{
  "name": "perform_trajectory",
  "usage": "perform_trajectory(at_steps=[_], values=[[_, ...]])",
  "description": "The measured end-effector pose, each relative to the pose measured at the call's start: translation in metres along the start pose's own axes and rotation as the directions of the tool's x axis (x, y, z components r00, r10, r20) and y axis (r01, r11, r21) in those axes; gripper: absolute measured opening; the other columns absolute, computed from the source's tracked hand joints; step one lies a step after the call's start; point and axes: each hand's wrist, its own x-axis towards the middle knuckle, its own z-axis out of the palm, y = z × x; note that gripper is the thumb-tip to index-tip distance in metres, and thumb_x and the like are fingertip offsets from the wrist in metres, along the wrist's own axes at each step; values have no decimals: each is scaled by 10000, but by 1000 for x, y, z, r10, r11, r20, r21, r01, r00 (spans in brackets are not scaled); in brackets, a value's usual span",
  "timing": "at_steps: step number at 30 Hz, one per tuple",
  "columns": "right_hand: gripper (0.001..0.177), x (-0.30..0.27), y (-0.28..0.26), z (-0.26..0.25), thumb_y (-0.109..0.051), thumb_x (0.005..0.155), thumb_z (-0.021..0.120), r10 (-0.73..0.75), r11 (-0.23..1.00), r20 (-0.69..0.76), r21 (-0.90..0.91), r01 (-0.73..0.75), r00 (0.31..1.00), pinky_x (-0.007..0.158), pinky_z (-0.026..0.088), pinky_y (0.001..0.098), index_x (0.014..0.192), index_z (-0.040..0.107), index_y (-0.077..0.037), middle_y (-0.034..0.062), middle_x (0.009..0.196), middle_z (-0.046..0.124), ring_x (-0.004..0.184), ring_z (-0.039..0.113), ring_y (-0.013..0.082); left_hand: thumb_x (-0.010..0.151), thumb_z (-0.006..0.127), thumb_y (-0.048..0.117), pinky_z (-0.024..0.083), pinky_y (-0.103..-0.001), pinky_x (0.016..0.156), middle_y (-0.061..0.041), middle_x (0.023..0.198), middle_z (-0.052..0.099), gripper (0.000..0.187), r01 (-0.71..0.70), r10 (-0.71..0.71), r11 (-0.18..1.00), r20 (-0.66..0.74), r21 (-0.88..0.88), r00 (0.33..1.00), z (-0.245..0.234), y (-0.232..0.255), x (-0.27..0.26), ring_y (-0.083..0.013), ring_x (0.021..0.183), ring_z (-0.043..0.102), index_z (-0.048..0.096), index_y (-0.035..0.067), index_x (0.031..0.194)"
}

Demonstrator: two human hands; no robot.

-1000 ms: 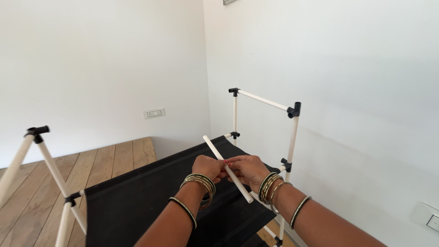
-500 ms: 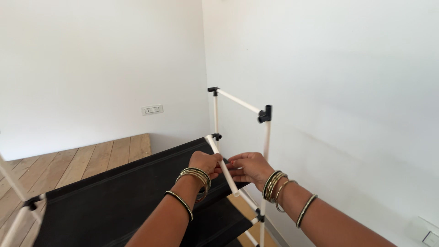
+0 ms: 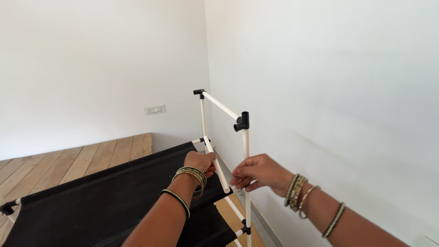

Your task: The person assembles a multi-tier fabric shelf by connecting white PVC pipes with black elbow and T-joints, then attaching black fabric shelves to the frame. The person secures the joints and positions the fabric shelves on the horizontal bars.

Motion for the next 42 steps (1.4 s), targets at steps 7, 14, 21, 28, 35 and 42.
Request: perform_trajectory(at_steps=[7,14,21,28,35,42], values=[[220,26,25,-48,-227,932,587,-7,987,-191,157,38,982,756,601,366,864,686,-42,110,805,736,767,711,194,921,722,204,558,-250,524,-126,765,721,267,32,-35,998,-67,-53,997,17,-4,24,-155,601,672,738,-60,890],[276,58,42,-18,-262,993,525,169,983,-81,89,-162,982,912,508,354,911,734,-101,42,835,789,880,702,161,929,713,209,525,-288,508,-136,723,723,297,-8,-3,998,-189,-58,982,30,-7,47,-163,552,629,742,-76,850],[419,62,60,-18,-374,1020,402,237,962,72,121,-244,969,880,441,360,893,717,-128,16,742,696,739,587,138,929,712,208,539,-298,521,-137,723,733,289,24,-44,997,-270,-77,962,41,-12,69,-158,550,661,736,-73,863],[359,66,71,-20,-297,999,410,238,924,120,277,-262,964,914,447,362,923,714,-122,34,799,682,814,629,144,942,703,227,554,-279,538,-118,718,729,302,49,-46,999,-190,13,981,47,-10,74,-155,570,665,744,-64,878],[338,62,79,-18,-287,988,412,233,889,146,369,-272,961,936,488,367,925,698,-117,63,884,707,921,676,179,942,711,240,560,-287,548,-119,726,730,301,46,-43,999,-185,12,982,51,-14,79,-158,581,668,736,-54,881],[331,60,79,-18,-297,996,414,222,894,150,363,-262,963,923,468,363,901,684,-131,58,903,700,941,676,175,938,721,228,569,-278,544,-119,732,732,284,50,-46,999,-188,17,981,54,-17,84,-154,593,686,735,-53,894]])
